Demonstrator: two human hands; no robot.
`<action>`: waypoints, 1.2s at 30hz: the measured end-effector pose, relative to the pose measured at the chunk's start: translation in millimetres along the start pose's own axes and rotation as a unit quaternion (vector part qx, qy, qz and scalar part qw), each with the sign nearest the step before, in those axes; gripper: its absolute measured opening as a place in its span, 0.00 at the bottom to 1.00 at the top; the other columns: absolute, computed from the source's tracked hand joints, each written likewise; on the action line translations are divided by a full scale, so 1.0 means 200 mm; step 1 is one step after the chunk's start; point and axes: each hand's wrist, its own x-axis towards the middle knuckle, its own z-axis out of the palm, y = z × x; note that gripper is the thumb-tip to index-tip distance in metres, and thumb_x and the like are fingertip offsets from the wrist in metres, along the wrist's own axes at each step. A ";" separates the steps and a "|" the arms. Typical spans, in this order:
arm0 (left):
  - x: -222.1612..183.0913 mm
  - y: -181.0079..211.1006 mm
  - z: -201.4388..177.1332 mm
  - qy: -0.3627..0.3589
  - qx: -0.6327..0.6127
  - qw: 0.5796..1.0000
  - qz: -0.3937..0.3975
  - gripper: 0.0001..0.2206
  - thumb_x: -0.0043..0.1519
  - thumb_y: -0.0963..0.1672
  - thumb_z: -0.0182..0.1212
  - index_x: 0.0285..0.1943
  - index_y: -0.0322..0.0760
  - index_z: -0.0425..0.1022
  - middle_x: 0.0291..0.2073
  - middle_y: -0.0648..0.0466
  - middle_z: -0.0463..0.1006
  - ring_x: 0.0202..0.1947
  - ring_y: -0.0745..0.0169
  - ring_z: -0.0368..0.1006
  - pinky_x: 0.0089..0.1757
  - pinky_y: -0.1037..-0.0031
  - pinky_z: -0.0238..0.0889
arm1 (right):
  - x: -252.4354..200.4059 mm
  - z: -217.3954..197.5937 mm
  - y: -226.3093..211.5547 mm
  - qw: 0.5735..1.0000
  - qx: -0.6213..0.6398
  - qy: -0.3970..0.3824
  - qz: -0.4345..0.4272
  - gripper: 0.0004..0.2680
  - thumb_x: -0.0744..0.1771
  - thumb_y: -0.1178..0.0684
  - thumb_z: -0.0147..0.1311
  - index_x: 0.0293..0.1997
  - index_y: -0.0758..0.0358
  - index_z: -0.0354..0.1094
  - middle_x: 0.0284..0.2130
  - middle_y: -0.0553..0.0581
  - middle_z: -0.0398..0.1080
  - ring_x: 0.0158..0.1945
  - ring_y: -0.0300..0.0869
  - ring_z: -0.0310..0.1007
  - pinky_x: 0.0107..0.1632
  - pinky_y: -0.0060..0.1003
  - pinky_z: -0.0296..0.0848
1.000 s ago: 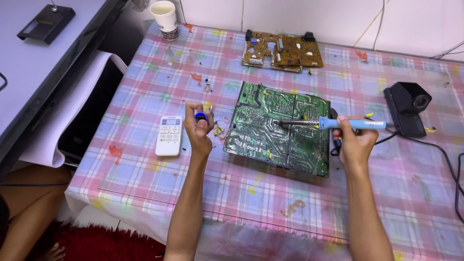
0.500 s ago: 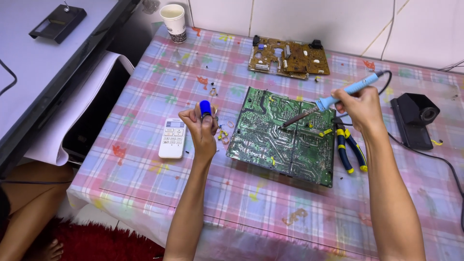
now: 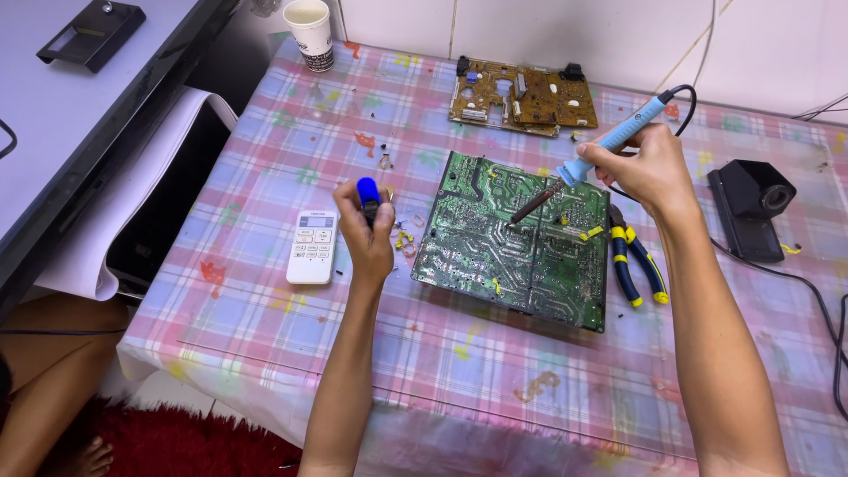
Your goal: Using a soldering iron and a desoldering pump to remove solder from a printed circuit board.
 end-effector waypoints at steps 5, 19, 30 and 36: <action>0.03 0.06 0.02 -0.041 0.086 0.995 0.017 0.07 0.60 0.43 0.49 0.43 0.37 0.60 0.27 0.56 0.65 0.26 0.68 0.62 0.32 0.77 0.59 | 0.00 -0.01 -0.07 0.998 -0.028 -0.038 -0.034 0.06 0.62 0.53 0.57 0.33 0.63 0.71 0.22 0.55 0.70 0.23 0.37 0.66 0.26 0.32 0.64; 0.01 0.01 0.04 -0.098 -0.032 0.993 -0.059 0.06 0.60 0.44 0.49 0.34 0.39 0.57 0.22 0.57 0.63 0.16 0.71 0.60 0.19 0.81 0.59 | 0.00 -0.03 -0.16 0.996 -0.035 -0.084 -0.026 0.06 0.62 0.54 0.58 0.32 0.66 0.68 0.29 0.57 0.71 0.28 0.40 0.68 0.32 0.36 0.69; 0.00 0.03 0.05 -0.106 -0.031 0.993 -0.033 0.08 0.59 0.43 0.49 0.30 0.38 0.57 0.19 0.56 0.62 0.14 0.71 0.59 0.18 0.81 0.56 | 0.02 -0.02 -0.16 0.995 -0.053 -0.075 -0.037 0.06 0.62 0.54 0.59 0.27 0.66 0.69 0.25 0.56 0.72 0.26 0.38 0.70 0.30 0.33 0.69; 0.00 0.03 0.06 -0.108 0.001 0.994 -0.021 0.07 0.59 0.44 0.49 0.32 0.39 0.58 0.20 0.58 0.64 0.13 0.71 0.60 0.20 0.81 0.56 | 0.03 -0.01 -0.16 0.993 -0.066 -0.078 -0.052 0.09 0.62 0.53 0.60 0.25 0.65 0.65 0.25 0.57 0.72 0.25 0.38 0.69 0.29 0.34 0.69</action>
